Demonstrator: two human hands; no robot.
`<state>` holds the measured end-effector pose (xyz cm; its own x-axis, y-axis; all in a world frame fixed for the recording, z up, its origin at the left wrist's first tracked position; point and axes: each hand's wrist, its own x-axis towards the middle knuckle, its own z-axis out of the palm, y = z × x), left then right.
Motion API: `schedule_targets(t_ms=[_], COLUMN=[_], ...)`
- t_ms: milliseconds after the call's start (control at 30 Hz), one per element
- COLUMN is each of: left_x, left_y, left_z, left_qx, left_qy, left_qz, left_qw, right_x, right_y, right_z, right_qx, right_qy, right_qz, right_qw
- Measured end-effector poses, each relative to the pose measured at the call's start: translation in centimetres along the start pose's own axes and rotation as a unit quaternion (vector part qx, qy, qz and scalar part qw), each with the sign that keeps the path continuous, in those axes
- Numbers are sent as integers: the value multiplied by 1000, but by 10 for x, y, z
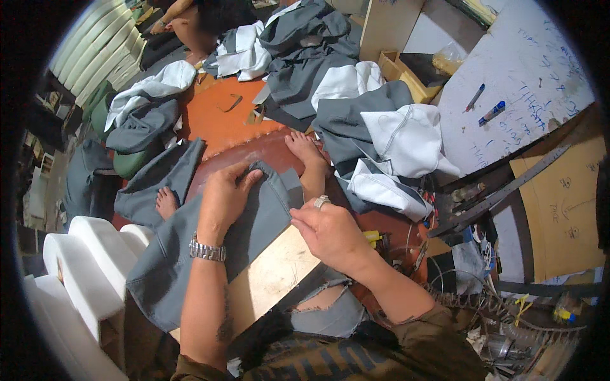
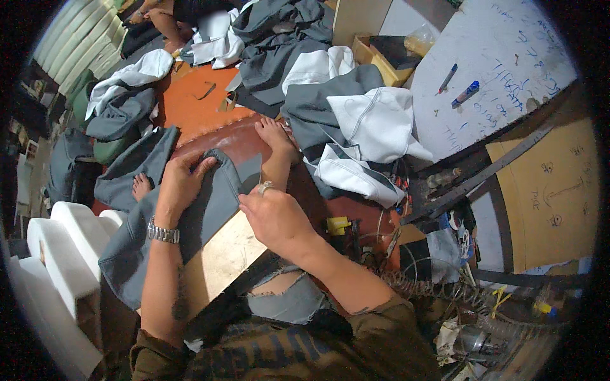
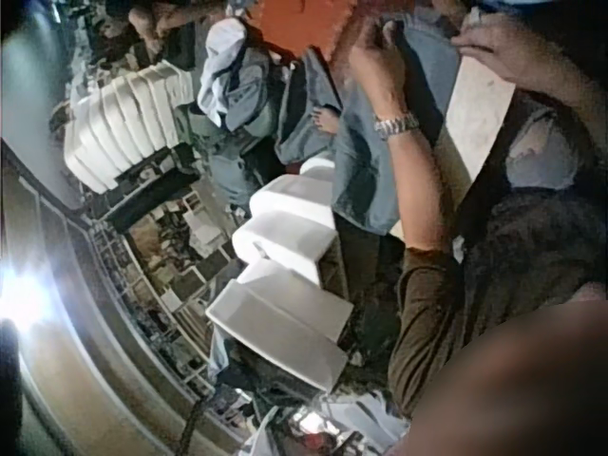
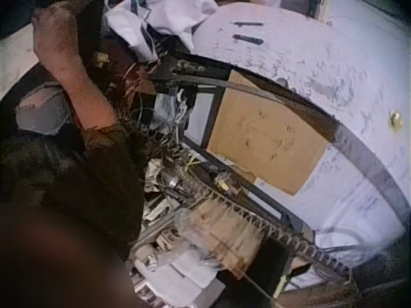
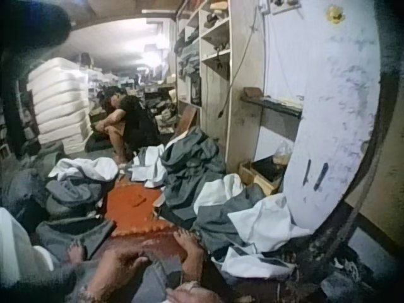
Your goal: The person sits on the floor and assembles a cushion by wrapping gray fabric around a rectangular foam block. They use a staple gun to secure the fabric to the wooden base of the foam, folding the edges neatly before stapling. The person handles multiple foam blocks and fabric pieces, working one at a time.
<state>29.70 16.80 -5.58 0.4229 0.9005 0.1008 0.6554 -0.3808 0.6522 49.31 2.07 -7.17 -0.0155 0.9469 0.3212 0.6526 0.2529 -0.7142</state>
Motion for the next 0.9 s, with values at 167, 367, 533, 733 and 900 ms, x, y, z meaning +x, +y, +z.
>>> schedule_targets(t_ms=[167,367,533,733,900], left_x=[-1,-1,-4,-2,-4], left_y=[-7,-8,-5,-4,-1], left_z=[3,1,-1,4,6], left_qx=[-24,-39,-24,26,50], left_qy=[-6,-2,-11,-26,-39], left_qz=[-20,-19,-25,-39,-32], left_qw=[1000,999,999,999,997], right_x=[-8,-14,-14,-18,-30], right_y=[-8,-7,-10,-24,-26], right_z=[8,14,9,4,18], right_qx=[-151,-158,-159,-248,-207], right_qy=[49,94,90,43,65], right_qz=[-80,-126,-133,-136,-94], right_qw=[984,975,974,958,972])
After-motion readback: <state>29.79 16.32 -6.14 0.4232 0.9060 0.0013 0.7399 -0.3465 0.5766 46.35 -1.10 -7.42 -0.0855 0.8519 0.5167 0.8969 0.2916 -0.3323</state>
